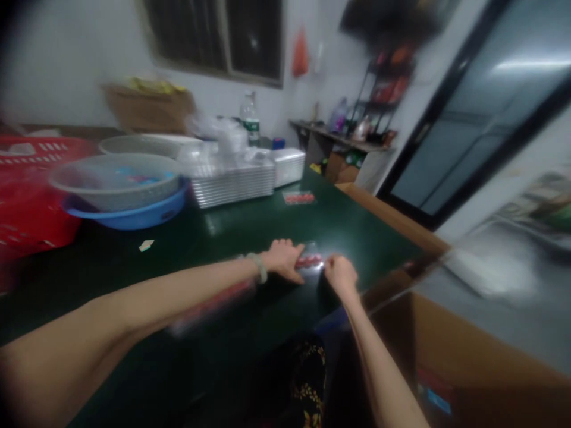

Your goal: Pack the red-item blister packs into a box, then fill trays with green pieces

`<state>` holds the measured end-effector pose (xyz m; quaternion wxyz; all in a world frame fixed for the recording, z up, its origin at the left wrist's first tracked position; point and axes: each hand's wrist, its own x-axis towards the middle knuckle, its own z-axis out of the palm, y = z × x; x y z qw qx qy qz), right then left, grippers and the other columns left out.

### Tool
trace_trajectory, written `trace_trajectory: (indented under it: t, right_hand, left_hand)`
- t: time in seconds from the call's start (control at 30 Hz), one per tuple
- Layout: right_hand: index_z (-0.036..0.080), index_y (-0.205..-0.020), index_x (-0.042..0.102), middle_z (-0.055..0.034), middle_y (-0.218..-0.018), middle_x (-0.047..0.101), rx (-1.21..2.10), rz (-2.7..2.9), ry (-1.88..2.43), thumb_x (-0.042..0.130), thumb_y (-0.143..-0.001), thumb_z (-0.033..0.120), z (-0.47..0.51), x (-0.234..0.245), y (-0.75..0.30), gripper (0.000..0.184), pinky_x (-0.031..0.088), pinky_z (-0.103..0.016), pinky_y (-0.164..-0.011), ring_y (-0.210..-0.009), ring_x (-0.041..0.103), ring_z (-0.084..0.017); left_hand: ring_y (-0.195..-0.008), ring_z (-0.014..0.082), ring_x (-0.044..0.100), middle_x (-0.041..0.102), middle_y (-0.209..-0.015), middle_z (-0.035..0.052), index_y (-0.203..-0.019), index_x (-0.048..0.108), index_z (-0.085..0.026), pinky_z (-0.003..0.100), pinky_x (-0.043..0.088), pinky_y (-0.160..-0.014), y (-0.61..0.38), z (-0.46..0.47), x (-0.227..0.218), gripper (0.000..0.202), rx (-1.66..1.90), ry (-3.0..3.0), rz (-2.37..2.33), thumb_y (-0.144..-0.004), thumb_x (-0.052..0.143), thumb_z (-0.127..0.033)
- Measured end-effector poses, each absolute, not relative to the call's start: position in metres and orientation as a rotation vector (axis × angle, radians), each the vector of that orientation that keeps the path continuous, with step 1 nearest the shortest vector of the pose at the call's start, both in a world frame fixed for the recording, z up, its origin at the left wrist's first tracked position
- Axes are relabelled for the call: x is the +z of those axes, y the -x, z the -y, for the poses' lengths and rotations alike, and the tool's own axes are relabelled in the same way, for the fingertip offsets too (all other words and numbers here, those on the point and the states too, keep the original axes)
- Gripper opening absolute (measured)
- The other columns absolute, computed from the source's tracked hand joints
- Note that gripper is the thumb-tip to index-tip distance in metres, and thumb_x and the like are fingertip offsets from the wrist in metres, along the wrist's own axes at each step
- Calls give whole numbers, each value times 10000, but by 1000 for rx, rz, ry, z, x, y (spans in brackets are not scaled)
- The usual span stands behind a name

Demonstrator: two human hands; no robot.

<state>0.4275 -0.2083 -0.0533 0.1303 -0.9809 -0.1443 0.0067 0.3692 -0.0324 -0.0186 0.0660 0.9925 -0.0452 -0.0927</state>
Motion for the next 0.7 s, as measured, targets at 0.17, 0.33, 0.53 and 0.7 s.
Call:
trace_trajectory:
  t: [0.17, 0.33, 0.53, 0.7]
  right_hand:
    - [215, -770, 667, -80, -798, 676, 39, 361, 2852, 476, -800, 258, 205, -53, -423, 198, 339, -239, -527, -754, 633, -196]
    - [189, -763, 663, -108, -802, 676, 26, 290, 2836, 453, -790, 223, 218, -53, -420, 215, 350, -242, -520, -733, 632, -203]
    - [166, -662, 646, -79, -665, 657, 23, 325, 2756, 465, -728, 181, 242, -53, -423, 193, 338, -217, -481, -615, 599, -166]
    - [153, -624, 633, -44, -562, 612, 4, 410, 2625, 455, -714, 225, 261, -46, -426, 212, 356, -212, -459, -519, 546, -141]
  left_hand:
    - [-984, 344, 506, 573, -1053, 173, -1212, 417, -160, 456, 342, -863, -379, 30, -25, 876, -258, -3037, 212, -517, 641, -644]
    - [-1036, 363, 454, 529, -1140, 196, -1254, 368, -176, 487, 304, -882, -370, 38, -26, 976, -205, -3061, 247, -492, 580, -748]
    - [-995, 350, 458, 534, -1120, 207, -1307, 325, -158, 471, 293, -868, -362, 54, -27, 1005, -134, -3046, 338, -512, 574, -720]
    - [-1007, 355, 458, 508, -1168, 210, -1403, 184, -190, 484, 292, -868, -350, 57, -27, 1154, -54, -2995, 421, -483, 509, -806]
